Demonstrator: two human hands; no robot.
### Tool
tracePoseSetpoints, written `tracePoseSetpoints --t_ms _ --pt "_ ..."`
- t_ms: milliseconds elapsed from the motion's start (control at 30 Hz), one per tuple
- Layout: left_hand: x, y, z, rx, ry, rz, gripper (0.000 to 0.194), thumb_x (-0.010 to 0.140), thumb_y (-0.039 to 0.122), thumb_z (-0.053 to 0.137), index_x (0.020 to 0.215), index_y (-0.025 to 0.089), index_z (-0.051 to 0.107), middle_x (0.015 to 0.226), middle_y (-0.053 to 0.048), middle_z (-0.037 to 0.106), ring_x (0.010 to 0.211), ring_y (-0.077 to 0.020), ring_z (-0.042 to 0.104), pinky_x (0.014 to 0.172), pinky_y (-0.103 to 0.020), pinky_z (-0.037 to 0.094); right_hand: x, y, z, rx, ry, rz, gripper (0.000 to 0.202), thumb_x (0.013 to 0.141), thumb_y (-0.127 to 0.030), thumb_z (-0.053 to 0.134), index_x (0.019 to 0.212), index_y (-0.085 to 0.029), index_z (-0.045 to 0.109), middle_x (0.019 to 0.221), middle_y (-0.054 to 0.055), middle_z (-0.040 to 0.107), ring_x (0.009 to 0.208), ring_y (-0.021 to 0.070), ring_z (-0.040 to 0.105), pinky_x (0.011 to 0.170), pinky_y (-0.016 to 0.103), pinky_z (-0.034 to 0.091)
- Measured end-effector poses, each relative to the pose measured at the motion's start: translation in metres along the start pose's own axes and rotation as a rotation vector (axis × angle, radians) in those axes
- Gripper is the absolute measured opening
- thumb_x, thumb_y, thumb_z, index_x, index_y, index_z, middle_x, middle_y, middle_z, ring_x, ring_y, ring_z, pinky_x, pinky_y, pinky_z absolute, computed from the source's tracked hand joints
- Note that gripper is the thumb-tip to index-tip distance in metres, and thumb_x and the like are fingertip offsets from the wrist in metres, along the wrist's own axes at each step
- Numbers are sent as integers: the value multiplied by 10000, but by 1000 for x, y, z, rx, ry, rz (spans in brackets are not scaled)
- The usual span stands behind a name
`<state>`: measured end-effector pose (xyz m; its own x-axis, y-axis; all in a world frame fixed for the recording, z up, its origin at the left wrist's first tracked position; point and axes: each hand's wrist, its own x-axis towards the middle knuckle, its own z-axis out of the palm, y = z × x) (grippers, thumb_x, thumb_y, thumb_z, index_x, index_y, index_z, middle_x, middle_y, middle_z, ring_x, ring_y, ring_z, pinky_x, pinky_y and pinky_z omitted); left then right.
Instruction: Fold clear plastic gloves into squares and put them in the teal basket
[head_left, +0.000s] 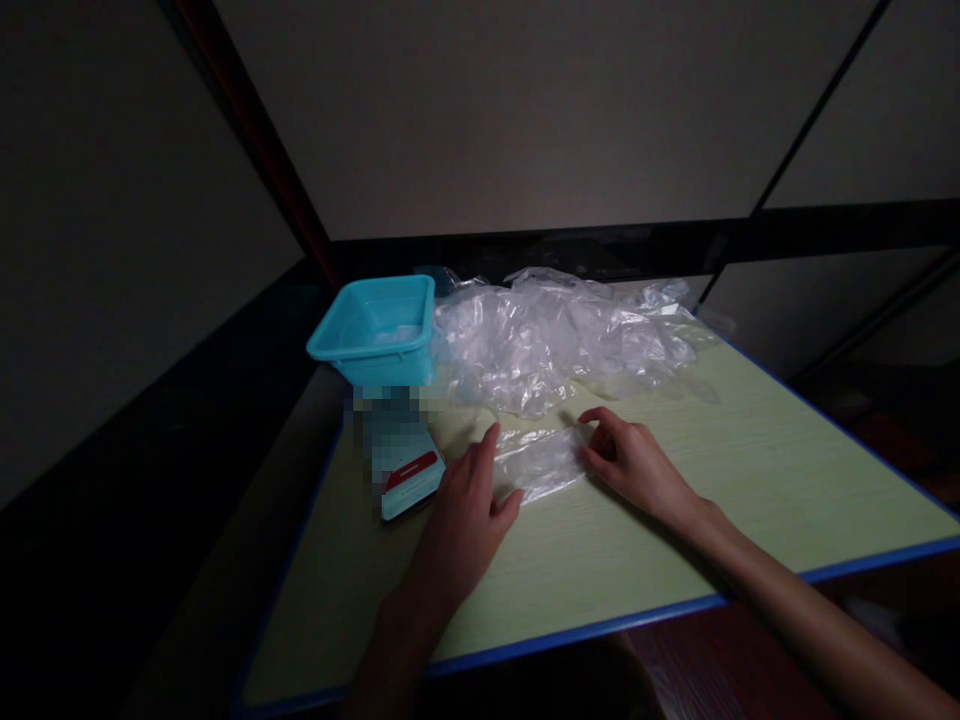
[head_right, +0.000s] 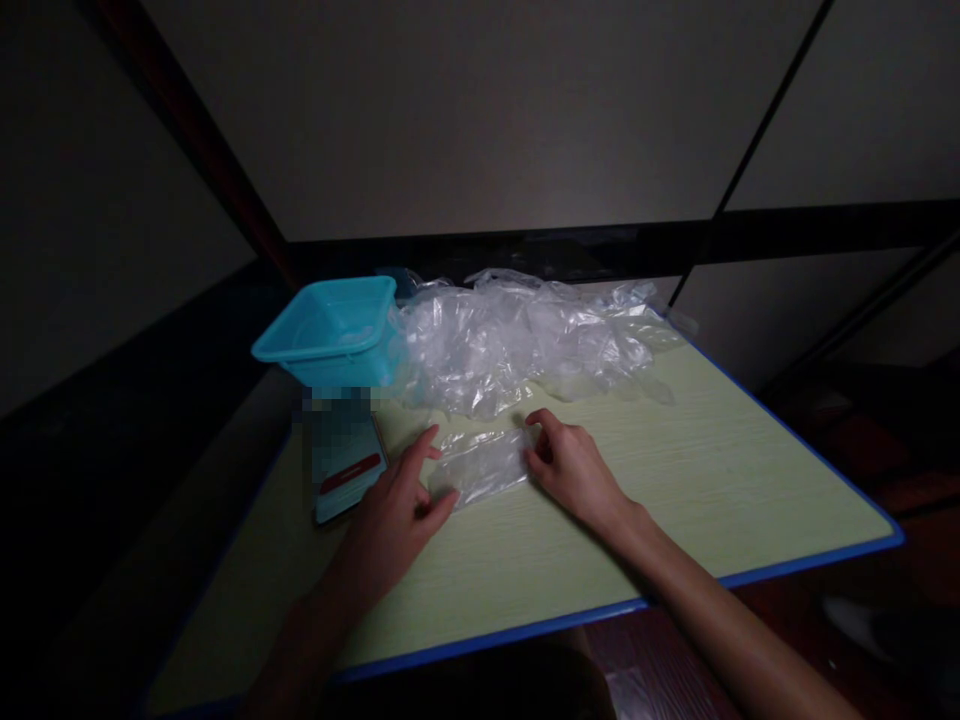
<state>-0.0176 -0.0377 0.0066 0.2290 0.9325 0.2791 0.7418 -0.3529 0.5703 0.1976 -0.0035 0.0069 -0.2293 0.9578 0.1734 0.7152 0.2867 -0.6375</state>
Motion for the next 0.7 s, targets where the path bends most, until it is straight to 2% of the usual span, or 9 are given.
tracePoseSetpoints --t_ms 200,333,400,533,633,700 --pt "-1 3 -5 60 -33 47 768 658 179 699 1326 168 320 1127 -98 563 995 -272 554 844 -405 455 -1 1 -3 14 0 -1 271 748 -189 488 1016 -158 508 630 12 591 541 150 533 514 266 373" --pt "-2 3 -8 199 -63 96 726 677 126 652 1325 168 329 1138 -100 567 1025 -280 545 898 -441 409 -5 2 -7 32 -10 5 254 775 -204 474 1025 -163 502 616 6 596 523 150 535 508 268 374" --pt "-2 2 -7 292 -35 118 663 719 92 587 1327 172 334 1159 -102 563 1031 -277 550 914 -459 391 -9 2 -8 63 -19 19 222 789 -215 473 1004 -169 495 611 2 593 514 149 530 495 265 363" --pt "0 -1 -4 464 93 111 530 761 40 499 1277 125 412 1150 -142 559 1002 -301 564 866 -479 416 -23 0 -6 234 -66 48 131 797 -240 496 914 -200 452 585 -30 552 500 133 495 467 245 333" --pt "0 -2 -3 477 153 102 472 751 26 492 1215 105 474 1135 -162 554 1014 -320 551 857 -479 429 -36 -7 -5 454 -158 49 136 809 -272 516 882 -214 416 652 -22 567 559 129 522 486 232 365" --pt "-3 0 -2 430 171 126 433 757 36 489 1184 102 493 1149 -170 544 1041 -325 534 869 -483 432 -44 -12 -7 523 -223 16 123 827 -293 522 858 -212 434 721 1 589 632 134 554 530 235 407"
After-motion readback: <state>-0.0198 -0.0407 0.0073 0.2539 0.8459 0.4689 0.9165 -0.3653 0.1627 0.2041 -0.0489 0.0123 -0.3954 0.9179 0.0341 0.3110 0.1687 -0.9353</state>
